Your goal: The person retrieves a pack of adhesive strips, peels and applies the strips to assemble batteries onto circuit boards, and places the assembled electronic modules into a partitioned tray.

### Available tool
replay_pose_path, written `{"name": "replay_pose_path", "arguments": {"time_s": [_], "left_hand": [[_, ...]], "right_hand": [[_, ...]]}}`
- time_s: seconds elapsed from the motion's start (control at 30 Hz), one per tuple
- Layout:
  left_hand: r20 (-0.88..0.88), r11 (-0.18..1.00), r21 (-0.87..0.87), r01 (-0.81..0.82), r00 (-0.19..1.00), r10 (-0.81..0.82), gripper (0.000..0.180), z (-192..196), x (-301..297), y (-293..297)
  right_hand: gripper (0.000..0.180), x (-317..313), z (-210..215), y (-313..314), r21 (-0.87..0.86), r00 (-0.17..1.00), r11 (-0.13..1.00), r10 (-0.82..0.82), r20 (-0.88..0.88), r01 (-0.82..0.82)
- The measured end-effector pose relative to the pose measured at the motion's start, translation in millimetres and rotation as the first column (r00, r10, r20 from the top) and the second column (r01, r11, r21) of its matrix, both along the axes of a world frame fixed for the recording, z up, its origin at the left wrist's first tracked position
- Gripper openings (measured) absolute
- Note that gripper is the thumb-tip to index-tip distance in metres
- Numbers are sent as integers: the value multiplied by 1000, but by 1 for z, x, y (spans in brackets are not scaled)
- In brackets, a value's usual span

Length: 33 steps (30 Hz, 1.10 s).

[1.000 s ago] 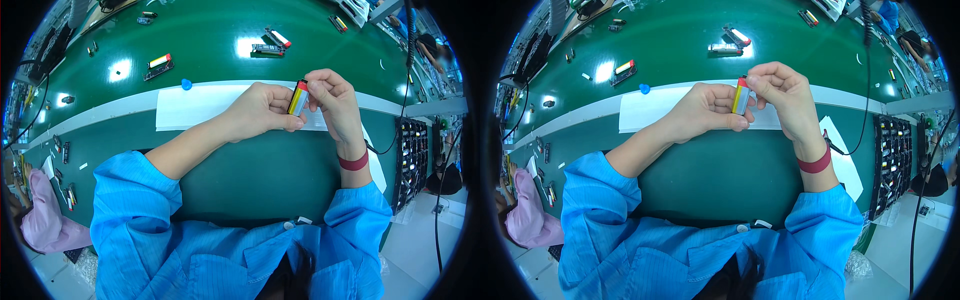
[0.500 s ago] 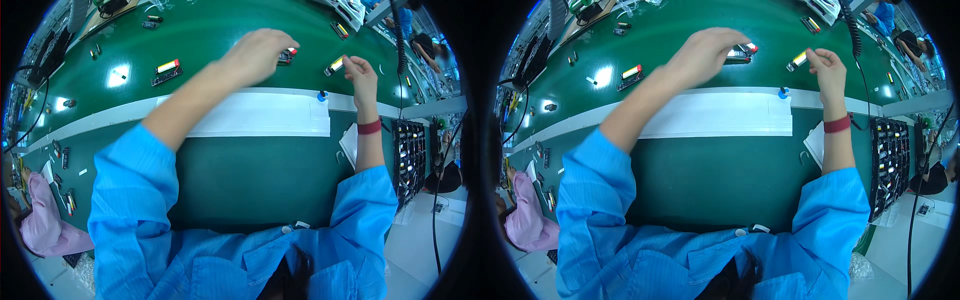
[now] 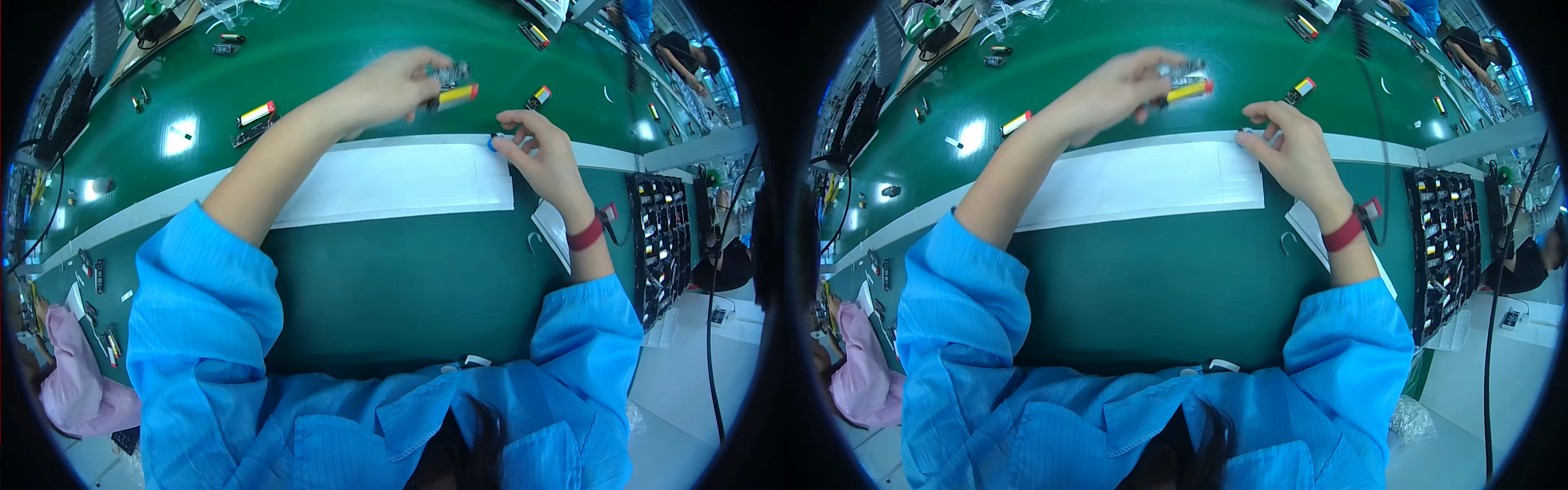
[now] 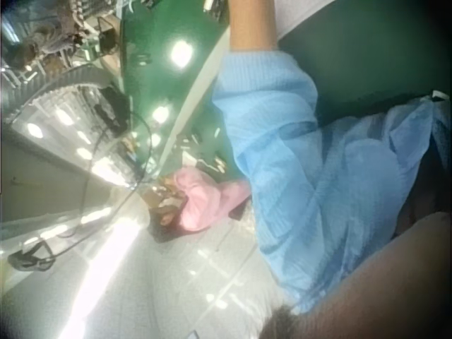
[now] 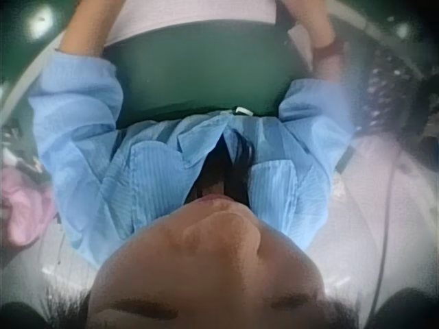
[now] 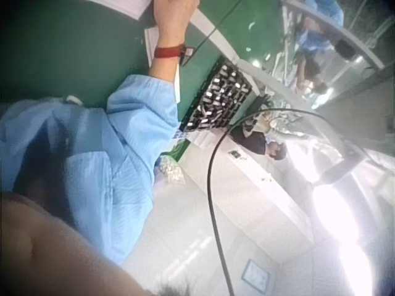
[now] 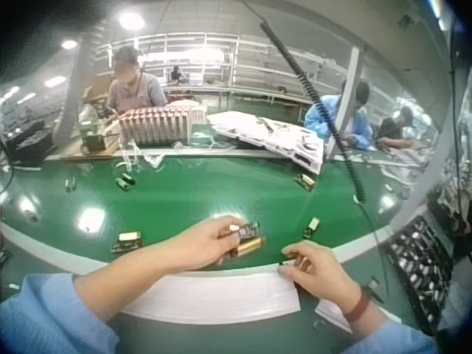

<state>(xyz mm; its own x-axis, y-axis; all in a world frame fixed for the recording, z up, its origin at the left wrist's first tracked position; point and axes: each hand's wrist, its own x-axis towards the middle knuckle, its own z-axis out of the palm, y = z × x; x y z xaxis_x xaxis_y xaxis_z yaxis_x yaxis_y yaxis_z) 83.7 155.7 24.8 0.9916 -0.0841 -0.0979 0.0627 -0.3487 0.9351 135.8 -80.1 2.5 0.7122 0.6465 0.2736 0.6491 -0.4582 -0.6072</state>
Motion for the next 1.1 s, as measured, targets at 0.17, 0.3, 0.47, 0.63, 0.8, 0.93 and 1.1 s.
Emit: {"name": "replay_pose_path", "arguments": {"time_s": [0.17, 0.3, 0.47, 0.63, 0.8, 0.93, 1.1], "left_hand": [[-99, 958, -287, 16, 994, -47, 36, -29, -62, -17], [-57, 919, -392, -26, 998, 4, 22, -42, -67, -22], [486, 946, 210, 246, 813, -319, 16, -48, -66, -39], [473, 911, 358, 203, 802, -365, 17, -61, -64, -43], [446, 918, 340, 206, 824, -350, 19, -60, -57, -41], [460, 922, 341, 181, 824, -332, 19, -61, -55, -44], [472, 923, 337, 185, 815, -336, 19, -57, -57, -40]], "right_hand": [[22, -16, -8, 4, 87, 983, 996, -49, 178, 34], [20, -27, -6, 8, 96, 968, 991, -113, 223, 93], [19, -8, -21, 10, -94, 992, 987, -125, 29, 128], [17, -7, -32, 13, 18, 942, 970, -242, 234, 244], [17, -3, -30, 6, 215, 980, 957, -197, -12, 195], [16, 0, -33, 2, 146, 973, 962, -225, -54, 231], [15, -3, -30, 7, 38, 985, 985, -172, 22, 171]]}}
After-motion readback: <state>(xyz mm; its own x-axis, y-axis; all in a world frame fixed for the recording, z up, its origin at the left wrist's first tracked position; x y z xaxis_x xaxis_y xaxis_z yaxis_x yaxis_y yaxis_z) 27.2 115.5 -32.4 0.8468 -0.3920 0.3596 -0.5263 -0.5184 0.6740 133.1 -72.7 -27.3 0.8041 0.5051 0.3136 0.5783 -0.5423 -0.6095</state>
